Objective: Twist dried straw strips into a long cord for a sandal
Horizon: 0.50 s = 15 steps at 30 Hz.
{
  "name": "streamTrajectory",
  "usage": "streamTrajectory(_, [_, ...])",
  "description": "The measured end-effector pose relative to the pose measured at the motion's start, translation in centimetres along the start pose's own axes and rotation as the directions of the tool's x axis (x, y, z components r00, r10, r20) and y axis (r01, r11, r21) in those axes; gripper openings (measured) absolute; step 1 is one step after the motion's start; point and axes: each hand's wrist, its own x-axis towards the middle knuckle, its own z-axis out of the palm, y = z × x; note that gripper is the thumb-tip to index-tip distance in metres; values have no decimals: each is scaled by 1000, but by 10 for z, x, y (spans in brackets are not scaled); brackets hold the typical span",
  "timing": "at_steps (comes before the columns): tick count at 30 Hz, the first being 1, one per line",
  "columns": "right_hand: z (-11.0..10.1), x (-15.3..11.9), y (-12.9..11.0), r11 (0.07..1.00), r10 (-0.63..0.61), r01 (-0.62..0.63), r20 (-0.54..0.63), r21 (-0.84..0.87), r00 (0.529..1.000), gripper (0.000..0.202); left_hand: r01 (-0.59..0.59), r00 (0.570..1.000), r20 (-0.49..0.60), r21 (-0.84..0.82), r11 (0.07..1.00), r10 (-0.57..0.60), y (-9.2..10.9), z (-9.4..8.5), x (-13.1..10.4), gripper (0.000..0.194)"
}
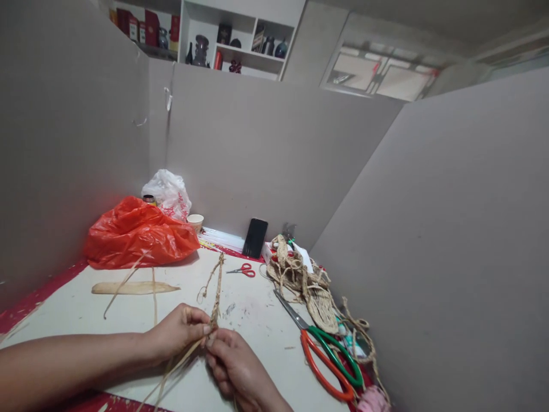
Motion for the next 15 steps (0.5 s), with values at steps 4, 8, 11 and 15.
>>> streamTrajectory(4, [2, -1, 2, 999, 0, -2, -29, -52, 1000, 17, -9, 1000, 10, 15, 1000, 8, 1, 0, 0, 36])
streamTrajectory(8, [4, -2, 1, 997, 74, -74, -52, 10, 996, 28, -17, 1000, 3, 66, 998, 17, 3, 0, -1, 34])
streamTrajectory(11, [6, -1, 2, 999, 35, -37, -42, -33, 998, 36, -1, 1000, -25, 52, 999, 2, 4, -1, -3, 33])
streamTrajectory(15, [2, 3, 5, 998, -32, 36, 81, -57, 996, 39, 20, 999, -48, -9, 1000, -20, 2, -4, -3, 35])
